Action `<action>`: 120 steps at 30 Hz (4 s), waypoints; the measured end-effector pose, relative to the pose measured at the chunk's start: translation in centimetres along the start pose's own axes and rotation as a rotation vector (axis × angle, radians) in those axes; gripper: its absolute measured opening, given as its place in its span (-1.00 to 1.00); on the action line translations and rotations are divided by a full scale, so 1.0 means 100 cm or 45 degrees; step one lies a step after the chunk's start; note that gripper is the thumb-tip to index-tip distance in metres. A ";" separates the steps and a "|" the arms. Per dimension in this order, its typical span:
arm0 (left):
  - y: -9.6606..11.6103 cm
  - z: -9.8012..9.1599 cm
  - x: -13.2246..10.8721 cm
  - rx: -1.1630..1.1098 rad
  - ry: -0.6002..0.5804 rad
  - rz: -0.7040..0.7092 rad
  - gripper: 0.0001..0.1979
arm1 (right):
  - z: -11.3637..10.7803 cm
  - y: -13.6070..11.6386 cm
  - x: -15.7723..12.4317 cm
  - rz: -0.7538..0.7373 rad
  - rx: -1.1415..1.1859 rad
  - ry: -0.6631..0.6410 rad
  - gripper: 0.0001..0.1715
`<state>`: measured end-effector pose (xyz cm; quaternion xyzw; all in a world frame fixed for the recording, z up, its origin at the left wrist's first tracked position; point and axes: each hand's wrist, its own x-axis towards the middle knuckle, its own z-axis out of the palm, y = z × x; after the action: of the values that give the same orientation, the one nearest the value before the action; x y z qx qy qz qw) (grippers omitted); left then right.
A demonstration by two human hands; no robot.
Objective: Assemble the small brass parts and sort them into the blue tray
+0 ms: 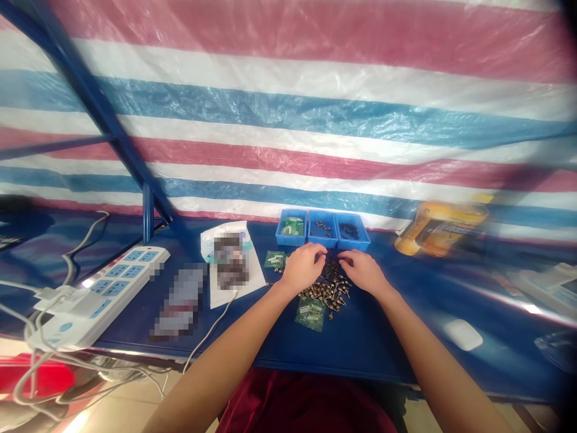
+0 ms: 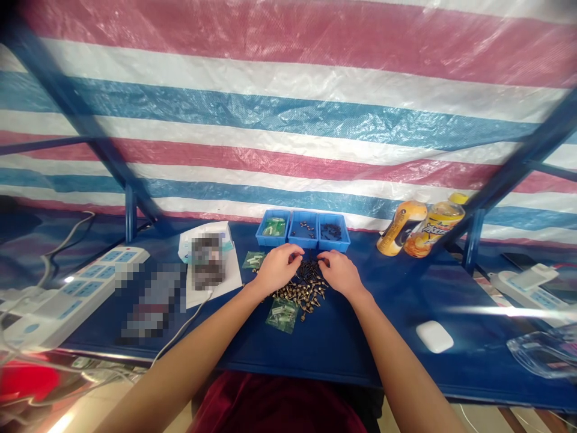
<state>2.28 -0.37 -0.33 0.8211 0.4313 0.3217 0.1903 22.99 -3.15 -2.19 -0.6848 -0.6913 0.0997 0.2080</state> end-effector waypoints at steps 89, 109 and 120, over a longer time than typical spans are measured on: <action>0.000 -0.003 0.010 -0.935 0.054 -0.228 -0.47 | -0.011 -0.030 -0.011 0.003 1.637 -0.218 -0.64; -0.002 -0.001 0.010 -0.900 0.053 -0.263 -0.50 | -0.012 -0.014 0.003 0.463 1.737 -0.069 -0.65; -0.002 -0.003 0.009 -0.786 0.035 -0.241 -0.70 | -0.018 0.004 -0.004 -0.011 0.549 -0.318 -0.77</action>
<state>2.32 0.52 0.06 0.6762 0.3904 0.4294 0.4537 24.12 -3.81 -0.79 -0.6039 -0.6773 0.3278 0.2628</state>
